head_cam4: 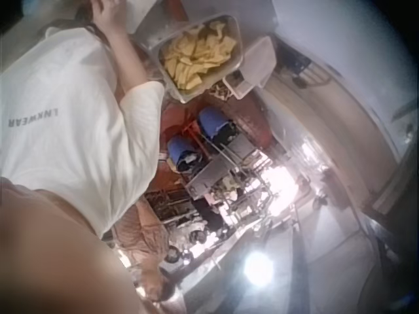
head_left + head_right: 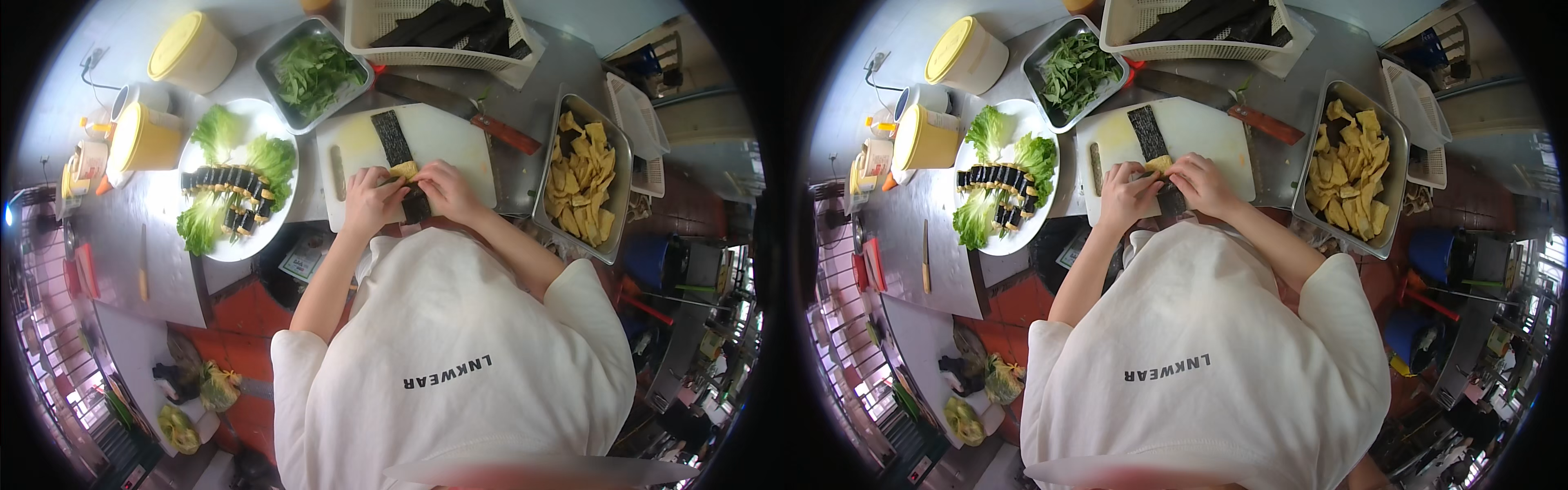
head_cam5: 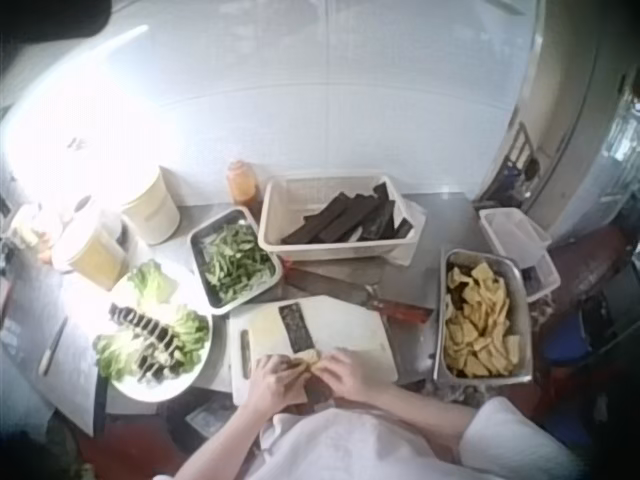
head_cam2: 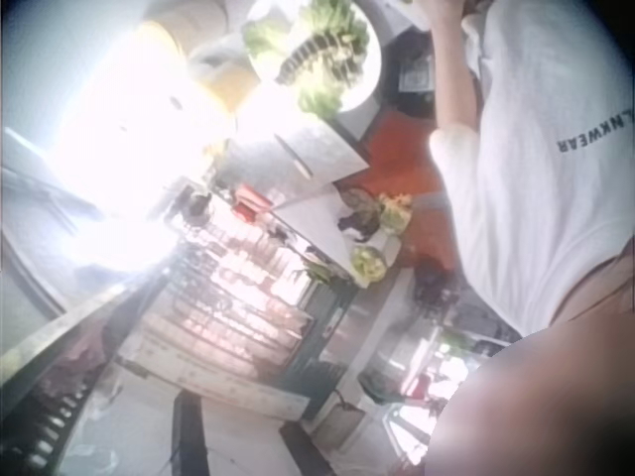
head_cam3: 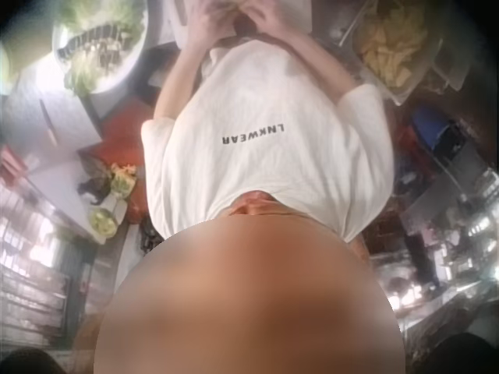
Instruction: The person assembles sushi rolls by placing a sheet of nori on a cutting board, adding a slice of egg omelet and a green vegetable, then rolling the nori around the fillings. The finished rolls are placed on a plate with lettuce.
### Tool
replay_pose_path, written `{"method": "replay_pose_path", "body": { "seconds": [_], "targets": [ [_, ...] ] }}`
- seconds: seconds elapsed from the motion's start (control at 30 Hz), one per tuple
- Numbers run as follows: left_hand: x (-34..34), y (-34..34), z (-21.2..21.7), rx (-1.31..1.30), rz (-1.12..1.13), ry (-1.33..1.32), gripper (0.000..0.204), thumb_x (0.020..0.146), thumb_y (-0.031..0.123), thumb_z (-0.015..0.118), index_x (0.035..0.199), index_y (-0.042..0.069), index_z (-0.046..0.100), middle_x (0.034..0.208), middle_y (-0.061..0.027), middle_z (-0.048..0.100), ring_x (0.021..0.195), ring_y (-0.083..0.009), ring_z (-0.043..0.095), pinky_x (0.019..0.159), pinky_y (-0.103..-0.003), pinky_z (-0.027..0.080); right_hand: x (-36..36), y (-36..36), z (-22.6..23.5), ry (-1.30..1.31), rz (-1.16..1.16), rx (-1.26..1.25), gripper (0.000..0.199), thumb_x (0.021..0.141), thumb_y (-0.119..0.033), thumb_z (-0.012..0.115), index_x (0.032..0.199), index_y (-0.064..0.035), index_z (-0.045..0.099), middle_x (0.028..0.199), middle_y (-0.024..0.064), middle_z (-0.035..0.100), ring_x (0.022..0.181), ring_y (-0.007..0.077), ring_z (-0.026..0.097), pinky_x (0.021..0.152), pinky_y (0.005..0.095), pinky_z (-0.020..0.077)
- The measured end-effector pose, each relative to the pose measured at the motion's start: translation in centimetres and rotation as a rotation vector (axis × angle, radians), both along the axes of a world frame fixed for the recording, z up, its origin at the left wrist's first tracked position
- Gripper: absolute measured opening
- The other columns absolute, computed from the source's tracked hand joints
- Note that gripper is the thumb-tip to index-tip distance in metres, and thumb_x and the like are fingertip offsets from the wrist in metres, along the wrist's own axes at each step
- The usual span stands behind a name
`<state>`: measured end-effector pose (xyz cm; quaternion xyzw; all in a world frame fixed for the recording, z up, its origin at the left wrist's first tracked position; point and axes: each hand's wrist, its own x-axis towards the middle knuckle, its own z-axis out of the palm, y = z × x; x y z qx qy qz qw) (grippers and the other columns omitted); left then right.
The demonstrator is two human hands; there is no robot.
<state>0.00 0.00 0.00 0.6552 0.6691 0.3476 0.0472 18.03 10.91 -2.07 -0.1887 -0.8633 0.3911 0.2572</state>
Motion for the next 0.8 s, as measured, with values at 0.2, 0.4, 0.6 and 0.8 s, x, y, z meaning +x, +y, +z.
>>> {"method": "replay_pose_path", "body": {
  "seconds": [0.2, 0.4, 0.6, 0.8],
  "targets": [
    [-0.1, 0.9, 0.1, 0.030, 0.024, -0.021, 0.016, 0.074, 0.016, 0.074, 0.089, 0.012, 0.075, 0.093, -0.0041, 0.060, 0.088, -0.0255, 0.055, 0.076, -0.037, 0.043, 0.2, 0.4, 1.9, 0.061, 0.083, 0.224, 0.022, 0.079, -0.012, 0.069, 0.100, -0.0062, 0.064, 0.099, 0.0077, 0.057, 0.088, 0.0260, 0.057, 0.078, 0.0358, 0.0476],
    [0.3, 1.4, 0.2, -0.019, 0.067, -0.041, 0.012, 0.073, 0.014, 0.074, 0.085, 0.009, 0.074, 0.091, -0.0052, 0.061, 0.085, -0.0264, 0.055, 0.075, -0.038, 0.044, -0.8, 0.2, 1.9, -0.058, 0.042, 0.302, 0.021, 0.080, -0.014, 0.068, 0.098, -0.0052, 0.063, 0.096, 0.0079, 0.056, 0.089, 0.0260, 0.055, 0.079, 0.0369, 0.0462],
    [0.5, 1.2, 1.4, -0.021, 0.001, -0.094, 0.013, 0.074, 0.012, 0.073, 0.083, 0.004, 0.072, 0.090, -0.0084, 0.061, 0.083, -0.0280, 0.055, 0.075, -0.038, 0.045, -1.7, 1.5, 1.1, -0.065, 0.030, 0.204, 0.020, 0.079, -0.012, 0.068, 0.097, -0.0044, 0.064, 0.094, 0.0087, 0.056, 0.089, 0.0262, 0.055, 0.078, 0.0371, 0.0462],
    [-0.6, 1.6, 0.3, -0.094, -0.047, -0.148, 0.015, 0.075, 0.010, 0.071, 0.087, 0.001, 0.072, 0.088, -0.0117, 0.061, 0.082, -0.0298, 0.057, 0.074, -0.039, 0.047, -1.9, 1.3, 1.8, 0.055, -0.006, -0.044, 0.029, 0.077, -0.008, 0.071, 0.105, -0.0058, 0.067, 0.097, 0.0087, 0.057, 0.091, 0.0255, 0.056, 0.081, 0.0355, 0.0478]
  ]
}}
